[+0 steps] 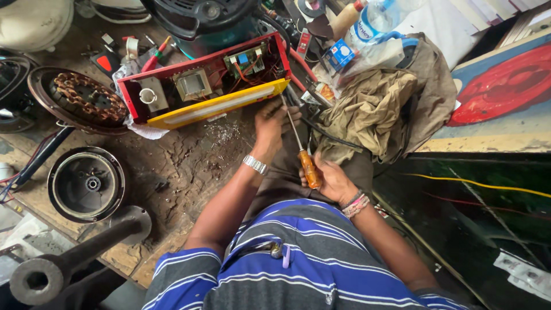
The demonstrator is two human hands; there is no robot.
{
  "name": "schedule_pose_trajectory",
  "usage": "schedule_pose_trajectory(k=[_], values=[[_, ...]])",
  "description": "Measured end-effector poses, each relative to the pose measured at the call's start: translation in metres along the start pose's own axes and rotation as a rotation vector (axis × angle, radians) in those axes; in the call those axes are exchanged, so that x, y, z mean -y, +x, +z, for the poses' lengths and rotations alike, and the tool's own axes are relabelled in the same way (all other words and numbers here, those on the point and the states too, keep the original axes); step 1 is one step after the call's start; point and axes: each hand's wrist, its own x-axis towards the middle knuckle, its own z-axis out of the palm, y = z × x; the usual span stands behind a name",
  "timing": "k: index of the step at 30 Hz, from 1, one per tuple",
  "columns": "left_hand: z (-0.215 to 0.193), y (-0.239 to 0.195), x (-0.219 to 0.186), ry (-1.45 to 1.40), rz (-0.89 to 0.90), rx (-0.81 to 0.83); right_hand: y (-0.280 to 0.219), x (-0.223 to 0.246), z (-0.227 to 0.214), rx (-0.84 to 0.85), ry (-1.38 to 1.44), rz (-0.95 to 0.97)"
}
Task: The person uses a screwdriver to remove screws from a red and yellow electronic device, opens the casing, and manipulates internal wires and components. The person then places the cover aside and continues to adjust the wiring inside the device.
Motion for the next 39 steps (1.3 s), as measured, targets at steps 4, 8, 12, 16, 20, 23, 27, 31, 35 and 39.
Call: schedule_pose_trajectory(k=[4, 8, 12, 16, 20, 23, 27, 31, 35, 39], values=[[0.004, 0.004, 0.003, 0.021, -0.023, -0.049, 0.009, -0.012, -0.004, 0.069, -0.055, -0.144], [0.005, 0.011, 0.006, 0.16, 0.023, -0.105, 0.017, -0.017, -0.007, -0.007, -0.177, -0.318], [-0.002, 0.014, 0.006, 0.053, 0.005, -0.051, 0.007, -0.008, -0.005, -0.049, -0.103, -0.156], [-0.003, 0.015, 0.004, -0.22, -0.034, 0.02, 0.002, -0.008, 0.001, 0.026, -0.091, -0.16], [0.007, 0.021, 0.003, -0.34, -0.047, -0.068, 0.01, -0.015, 0.0, -0.089, -0.29, -0.317], [0.016, 0.026, 0.01, -0.323, -0.058, -0.186, 0.011, -0.014, -0.011, -0.166, -0.401, -0.383], [0.018, 0.03, 0.021, -0.316, -0.051, -0.238, -0.002, -0.014, -0.032, -0.24, -0.519, -0.487], [0.012, 0.03, 0.018, -0.312, -0.124, -0.191, -0.021, -0.021, -0.045, -0.326, -0.536, -0.575], [-0.006, 0.008, 0.012, -0.241, -0.166, -0.177, -0.028, -0.026, -0.053, -0.259, -0.314, -0.702], [-0.076, -0.049, -0.008, -0.154, -0.104, -0.347, -0.022, -0.028, -0.05, -0.265, -0.333, -0.723]])
